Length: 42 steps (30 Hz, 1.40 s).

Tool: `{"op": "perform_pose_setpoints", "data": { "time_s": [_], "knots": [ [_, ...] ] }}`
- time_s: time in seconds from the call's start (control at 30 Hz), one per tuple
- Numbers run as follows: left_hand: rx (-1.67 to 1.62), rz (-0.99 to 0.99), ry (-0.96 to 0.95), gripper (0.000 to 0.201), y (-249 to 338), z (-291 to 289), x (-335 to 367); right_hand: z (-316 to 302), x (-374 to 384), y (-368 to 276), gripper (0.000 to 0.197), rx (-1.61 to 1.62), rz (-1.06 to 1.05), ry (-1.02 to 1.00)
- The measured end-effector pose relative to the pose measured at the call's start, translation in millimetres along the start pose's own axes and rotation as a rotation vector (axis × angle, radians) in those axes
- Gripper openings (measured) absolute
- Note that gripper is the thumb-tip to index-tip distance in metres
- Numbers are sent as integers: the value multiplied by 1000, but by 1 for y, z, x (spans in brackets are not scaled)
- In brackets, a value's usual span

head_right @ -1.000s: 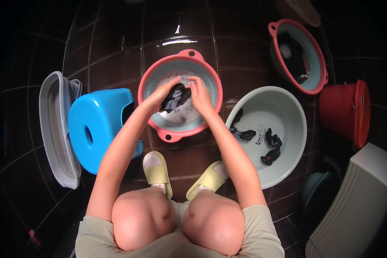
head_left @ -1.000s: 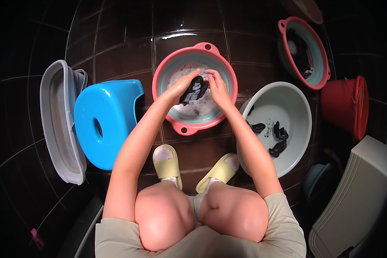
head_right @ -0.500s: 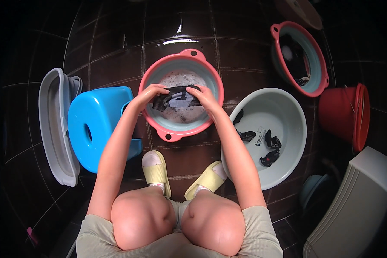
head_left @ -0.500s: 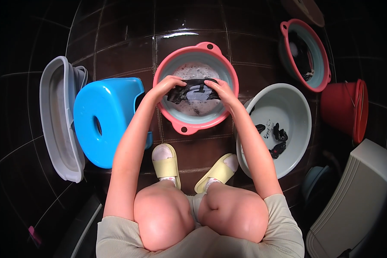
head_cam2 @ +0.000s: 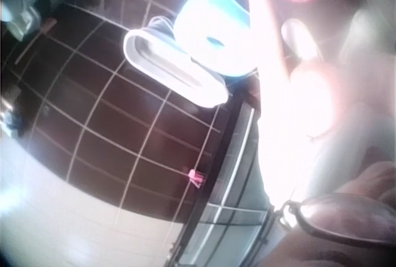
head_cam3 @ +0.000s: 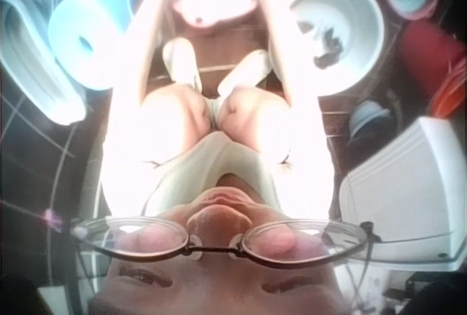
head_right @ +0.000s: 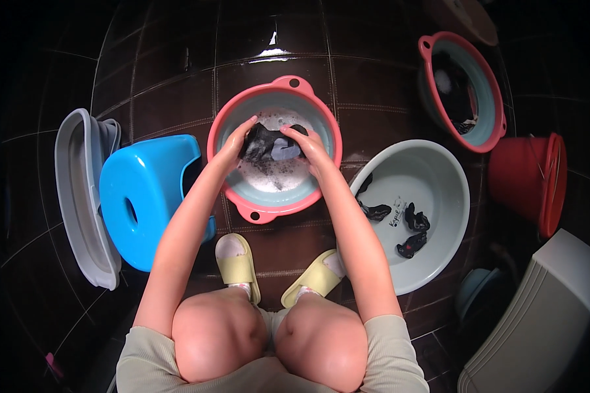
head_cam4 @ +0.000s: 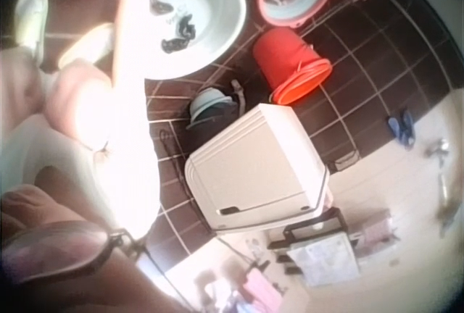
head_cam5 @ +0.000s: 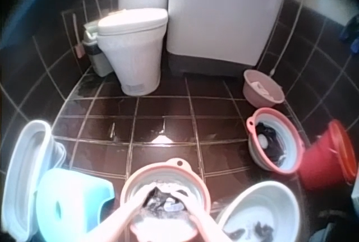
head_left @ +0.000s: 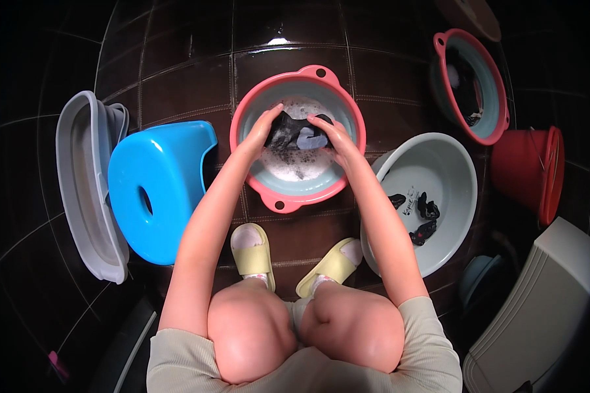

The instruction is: The person washes several small dark fabric items by hand in a pink basin filled with soapy water, rubbing the fabric together and moving items between basins.

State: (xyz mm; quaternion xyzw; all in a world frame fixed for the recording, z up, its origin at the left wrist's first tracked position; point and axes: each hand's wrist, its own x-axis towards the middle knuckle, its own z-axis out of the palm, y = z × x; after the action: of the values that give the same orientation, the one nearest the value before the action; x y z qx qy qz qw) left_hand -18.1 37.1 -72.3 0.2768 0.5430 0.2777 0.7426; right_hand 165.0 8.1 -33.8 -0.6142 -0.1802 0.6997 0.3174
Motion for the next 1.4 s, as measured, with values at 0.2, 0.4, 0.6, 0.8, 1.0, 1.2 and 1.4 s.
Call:
{"op": "perform_pose_setpoints", "data": {
  "time_s": [0.2, 0.4, 0.6, 0.8, 1.0, 1.2, 1.4],
  "knots": [
    [646, 335, 112, 48, -20, -7, -3, -16, 37, 25, 30, -152, -333, 94],
    [730, 352, 173, 29, -26, -20, 7, -1, 29, 29, 32, -737, -534, 406],
    [250, 237, 252, 22, -14, -6, -2, -4, 30, 28, 32, -832, -567, 522],
    [-272, -56, 153, 19, 7, -1, -5, -16, 43, 28, 28, -137, -448, 292],
    [-398, -159, 101, 25, 11, -7, -11, -13, 23, 11, 25, 125, -193, 81],
    [-728, -215, 40, 21, 13, -12, -7, -14, 17, 8, 28, -272, -226, 102],
    [-479, -186, 82, 27, -1, -17, -11, -1, 10, 19, 28, -882, -557, 421]
  ]
}}
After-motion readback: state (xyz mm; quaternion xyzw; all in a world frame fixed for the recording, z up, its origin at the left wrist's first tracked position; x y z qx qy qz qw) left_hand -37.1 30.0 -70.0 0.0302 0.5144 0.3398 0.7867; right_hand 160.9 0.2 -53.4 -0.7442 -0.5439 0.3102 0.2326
